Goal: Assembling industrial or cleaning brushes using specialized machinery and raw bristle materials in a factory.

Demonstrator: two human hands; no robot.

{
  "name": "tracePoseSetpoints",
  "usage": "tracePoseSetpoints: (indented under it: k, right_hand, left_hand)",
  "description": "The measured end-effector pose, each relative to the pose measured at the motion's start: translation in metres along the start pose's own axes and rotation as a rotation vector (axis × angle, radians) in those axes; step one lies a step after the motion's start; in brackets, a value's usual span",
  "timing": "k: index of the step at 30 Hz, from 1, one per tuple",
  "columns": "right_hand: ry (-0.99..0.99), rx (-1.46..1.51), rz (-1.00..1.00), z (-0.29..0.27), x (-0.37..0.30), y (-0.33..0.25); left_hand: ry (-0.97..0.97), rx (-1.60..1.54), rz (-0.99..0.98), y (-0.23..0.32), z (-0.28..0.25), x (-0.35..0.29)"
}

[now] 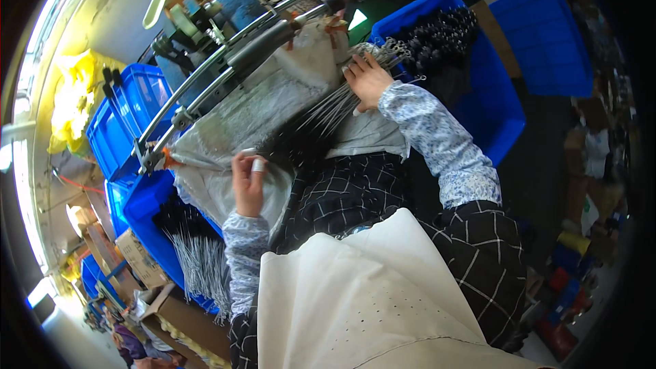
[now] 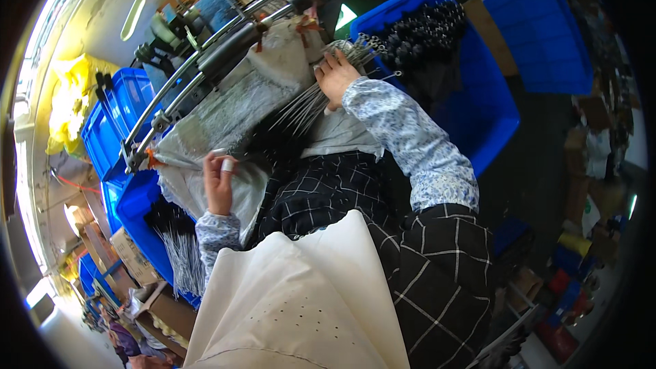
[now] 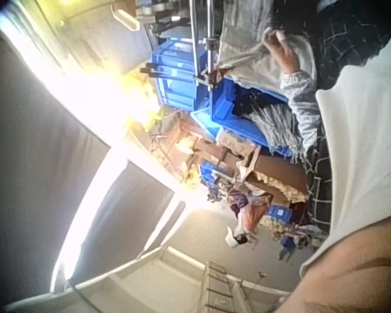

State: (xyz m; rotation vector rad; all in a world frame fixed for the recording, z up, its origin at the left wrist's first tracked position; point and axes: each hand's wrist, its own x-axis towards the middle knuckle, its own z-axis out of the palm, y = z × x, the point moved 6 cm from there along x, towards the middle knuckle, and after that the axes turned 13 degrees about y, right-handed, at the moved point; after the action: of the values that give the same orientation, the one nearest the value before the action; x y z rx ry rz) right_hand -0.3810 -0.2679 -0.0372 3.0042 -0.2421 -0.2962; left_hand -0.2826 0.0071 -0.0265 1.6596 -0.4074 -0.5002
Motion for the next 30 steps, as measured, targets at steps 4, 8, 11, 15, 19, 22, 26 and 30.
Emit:
tracePoseSetpoints:
  k: [4,8,11,15,19,22,26,30]
  right_hand:
    - [-0.073,0.014,-0.082,0.014,0.014,0.002]
    - [-0.219,-0.028,-0.18,0.037,0.033,-0.006]
    - [-0.368,0.113,-0.176,0.059,0.042,0.005]
    - [-0.461,0.29,-0.258,0.076,0.053,0.001]
    - [-0.304,0.035,-0.263,0.034,0.036,-0.011]
    - [-0.326,0.162,-0.195,0.065,0.017,0.002]
    - [0.197,0.153,-0.118,0.027,-0.041,-0.016]
    - [0.114,0.091,-0.041,0.019,-0.105,-0.019]
  left_hand:
    - [-0.166,-0.049,-0.074,-0.01,0.054,-0.015]
    - [-0.263,0.023,-0.078,-0.019,0.067,-0.029]
    - [-0.202,0.033,-0.15,-0.026,0.058,-0.035]
    - [-0.127,0.019,-0.155,-0.03,0.045,-0.037]
    - [-0.082,0.032,-0.1,-0.027,0.03,-0.038]
    - [-0.078,0.028,-0.079,-0.028,0.027,-0.036]
    - [-0.026,0.048,-0.065,-0.028,0.013,-0.044]
    - [-0.031,0.043,-0.059,-0.029,0.011,-0.045]
